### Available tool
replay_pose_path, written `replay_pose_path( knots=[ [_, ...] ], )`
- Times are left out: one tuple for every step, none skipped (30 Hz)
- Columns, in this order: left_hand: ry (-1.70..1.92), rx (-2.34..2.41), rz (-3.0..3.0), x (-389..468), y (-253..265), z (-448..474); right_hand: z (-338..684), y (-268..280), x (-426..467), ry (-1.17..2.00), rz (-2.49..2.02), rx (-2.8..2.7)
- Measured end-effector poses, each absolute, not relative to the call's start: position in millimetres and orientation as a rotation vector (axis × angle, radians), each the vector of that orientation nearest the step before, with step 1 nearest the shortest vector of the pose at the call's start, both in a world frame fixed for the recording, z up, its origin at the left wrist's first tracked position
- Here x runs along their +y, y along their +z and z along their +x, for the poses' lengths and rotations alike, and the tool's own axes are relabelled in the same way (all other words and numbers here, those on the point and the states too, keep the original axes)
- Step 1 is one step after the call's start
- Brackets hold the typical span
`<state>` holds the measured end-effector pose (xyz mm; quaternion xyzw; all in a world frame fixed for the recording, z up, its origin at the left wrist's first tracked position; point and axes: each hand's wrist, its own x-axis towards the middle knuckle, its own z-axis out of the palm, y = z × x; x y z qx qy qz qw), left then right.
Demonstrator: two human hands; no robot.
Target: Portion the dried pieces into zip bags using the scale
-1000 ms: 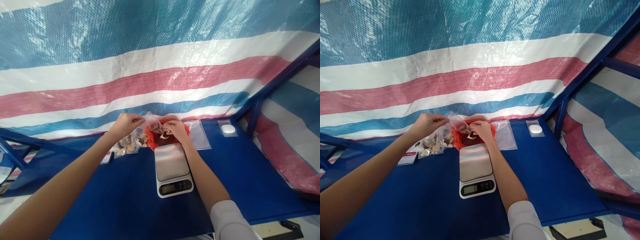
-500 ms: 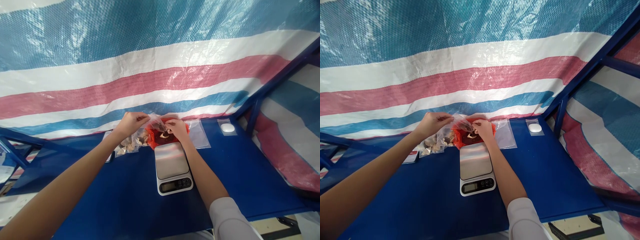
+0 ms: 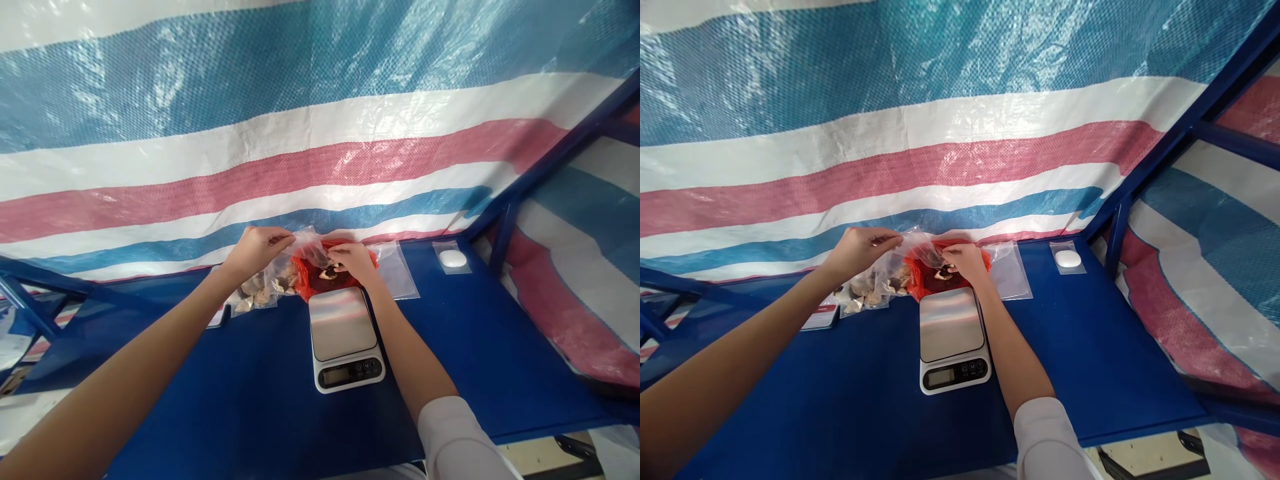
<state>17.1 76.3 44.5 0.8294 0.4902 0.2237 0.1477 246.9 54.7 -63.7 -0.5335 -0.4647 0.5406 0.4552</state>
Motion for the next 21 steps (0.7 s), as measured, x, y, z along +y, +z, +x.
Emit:
replay_pose_path(
  knots=[
    [0.636,1.405,2.389,76.2,44.6,16.9,246.3,-63.2,54.5,1.364,-1.299,-1.125],
    [0.628,1.398,2.389,76.1,44.2,16.6,245.8,-63.0,54.2,1.382,-1.287,-1.114],
    [0.621,1.391,2.386,75.9,43.5,16.2,245.5,-63.2,53.9,1.39,-1.278,-1.113],
    [0.615,1.385,2.382,75.6,42.6,15.8,245.3,-63.6,53.7,1.39,-1.271,-1.123],
    [0.609,1.383,2.378,75.3,41.8,15.6,245.3,-64.5,53.5,1.381,-1.268,-1.147],
    [0.603,1.385,2.376,75.0,41.1,15.4,245.4,-65.5,53.4,1.367,-1.266,-1.183],
    [0.598,1.391,2.374,74.8,40.8,15.3,245.6,-66.8,53.3,1.348,-1.267,-1.224],
    [0.59,1.399,2.37,74.5,41.0,15.4,245.9,-68.0,53.4,1.33,-1.272,-1.262],
    [0.583,1.405,2.363,74.4,41.6,15.6,246.3,-69.0,53.5,1.314,-1.278,-1.29],
    [0.575,1.411,2.351,74.3,42.8,15.9,246.9,-69.7,53.6,1.306,-1.282,-1.305],
    [0.571,1.417,2.336,74.3,44.3,16.4,247.6,-69.8,53.8,1.305,-1.282,-1.308],
    [0.569,1.42,2.32,74.2,46.1,16.9,248.5,-69.4,53.9,1.312,-1.275,-1.305],
    [0.568,1.42,2.303,74.2,47.8,17.6,249.6,-68.3,53.9,1.324,-1.266,-1.3],
    [0.57,1.419,2.287,74.2,49.5,18.5,250.9,-66.7,54.0,1.334,-1.262,-1.292],
    [0.576,1.417,2.272,74.3,50.8,19.4,252.4,-64.7,53.9,1.339,-1.265,-1.282],
    [0.585,1.413,2.259,74.4,51.7,20.5,254.2,-62.4,53.9,1.342,-1.277,-1.269],
    [0.598,1.406,2.248,74.6,52.1,21.6,256.1,-60.1,53.9,1.341,-1.295,-1.255],
    [0.612,1.398,2.239,75.0,51.9,22.8,258.2,-58.1,54.0,1.339,-1.317,-1.244],
    [0.626,1.388,2.234,75.5,51.3,24.0,260.3,-56.3,54.0,1.333,-1.336,-1.238],
    [0.636,1.375,2.234,76.1,50.4,25.2,262.4,-55.1,54.2,1.326,-1.349,-1.238],
    [0.644,1.36,2.241,76.8,49.1,26.4,264.4,-54.4,54.3,1.317,-1.356,-1.242]
  ],
)
